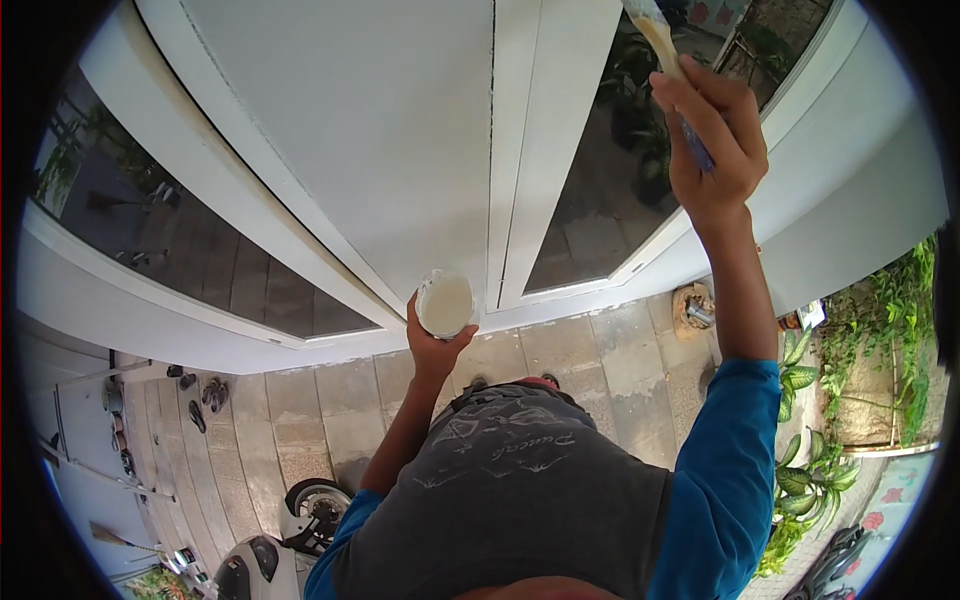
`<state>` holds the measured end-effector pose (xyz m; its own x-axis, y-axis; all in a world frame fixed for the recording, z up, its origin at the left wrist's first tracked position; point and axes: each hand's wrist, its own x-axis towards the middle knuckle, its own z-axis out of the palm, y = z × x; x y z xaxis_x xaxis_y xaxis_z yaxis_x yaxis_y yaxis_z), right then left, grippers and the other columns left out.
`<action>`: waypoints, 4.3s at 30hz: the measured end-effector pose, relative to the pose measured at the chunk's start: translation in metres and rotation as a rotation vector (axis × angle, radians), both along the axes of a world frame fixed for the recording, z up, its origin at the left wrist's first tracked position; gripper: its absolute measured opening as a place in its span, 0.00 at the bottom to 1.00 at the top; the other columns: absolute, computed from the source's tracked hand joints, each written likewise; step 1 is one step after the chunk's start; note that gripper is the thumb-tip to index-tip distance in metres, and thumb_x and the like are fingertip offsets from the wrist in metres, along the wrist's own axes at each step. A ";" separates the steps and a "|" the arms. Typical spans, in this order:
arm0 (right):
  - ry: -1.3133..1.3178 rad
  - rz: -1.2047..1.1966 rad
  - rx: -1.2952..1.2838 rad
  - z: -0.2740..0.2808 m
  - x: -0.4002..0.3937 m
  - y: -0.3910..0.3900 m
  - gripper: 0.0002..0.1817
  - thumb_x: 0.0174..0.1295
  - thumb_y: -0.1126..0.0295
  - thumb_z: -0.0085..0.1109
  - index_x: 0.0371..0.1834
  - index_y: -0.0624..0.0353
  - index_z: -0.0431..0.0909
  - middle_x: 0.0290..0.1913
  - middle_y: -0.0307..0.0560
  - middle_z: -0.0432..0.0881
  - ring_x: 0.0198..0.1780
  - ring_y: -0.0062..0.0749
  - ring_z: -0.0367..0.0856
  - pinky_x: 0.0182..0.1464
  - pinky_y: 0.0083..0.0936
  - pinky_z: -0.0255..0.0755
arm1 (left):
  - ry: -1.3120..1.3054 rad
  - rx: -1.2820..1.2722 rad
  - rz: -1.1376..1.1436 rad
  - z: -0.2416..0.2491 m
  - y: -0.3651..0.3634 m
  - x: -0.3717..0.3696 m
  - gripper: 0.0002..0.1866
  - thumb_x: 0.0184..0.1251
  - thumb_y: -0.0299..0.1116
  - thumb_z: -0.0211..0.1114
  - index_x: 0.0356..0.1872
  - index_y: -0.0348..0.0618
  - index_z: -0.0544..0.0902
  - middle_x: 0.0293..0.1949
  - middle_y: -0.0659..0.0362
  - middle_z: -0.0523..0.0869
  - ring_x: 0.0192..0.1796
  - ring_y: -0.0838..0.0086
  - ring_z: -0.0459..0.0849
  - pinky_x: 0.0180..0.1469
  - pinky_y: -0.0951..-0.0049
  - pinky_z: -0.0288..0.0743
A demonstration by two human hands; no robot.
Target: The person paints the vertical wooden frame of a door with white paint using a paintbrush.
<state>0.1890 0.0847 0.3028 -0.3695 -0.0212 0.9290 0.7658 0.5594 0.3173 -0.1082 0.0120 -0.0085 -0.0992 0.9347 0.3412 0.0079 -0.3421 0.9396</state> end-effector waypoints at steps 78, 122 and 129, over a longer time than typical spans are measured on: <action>-0.215 0.409 -1.140 -0.096 -0.108 -0.036 0.10 0.52 0.69 0.71 0.35 0.57 0.81 0.25 0.43 0.78 0.28 0.36 0.80 0.32 0.30 0.74 | 0.139 0.308 -0.029 0.066 0.001 0.015 0.69 0.37 0.37 0.88 0.75 0.47 0.41 0.64 0.45 0.71 0.65 0.57 0.74 0.64 0.55 0.71; 0.466 0.569 -1.208 -0.144 0.016 -0.096 0.08 0.52 0.76 0.71 0.34 0.61 0.82 0.27 0.44 0.82 0.29 0.29 0.80 0.31 0.24 0.72 | -0.047 0.068 0.132 0.019 -0.046 0.157 0.66 0.40 0.27 0.84 0.75 0.43 0.41 0.65 0.46 0.68 0.67 0.59 0.72 0.67 0.58 0.69; 0.994 0.604 -1.307 -0.169 0.020 -0.082 0.09 0.56 0.78 0.71 0.37 0.61 0.81 0.30 0.35 0.81 0.32 0.11 0.74 0.32 0.14 0.65 | 0.035 0.071 0.117 0.021 -0.030 0.137 0.67 0.37 0.24 0.84 0.76 0.45 0.42 0.65 0.47 0.66 0.67 0.59 0.71 0.67 0.59 0.71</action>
<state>0.2087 0.0023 0.1334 0.0779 0.9524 0.2949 -0.0212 0.2973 -0.9546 0.0292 -0.0178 0.0120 -0.1925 0.8911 0.4110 0.0842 -0.4023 0.9116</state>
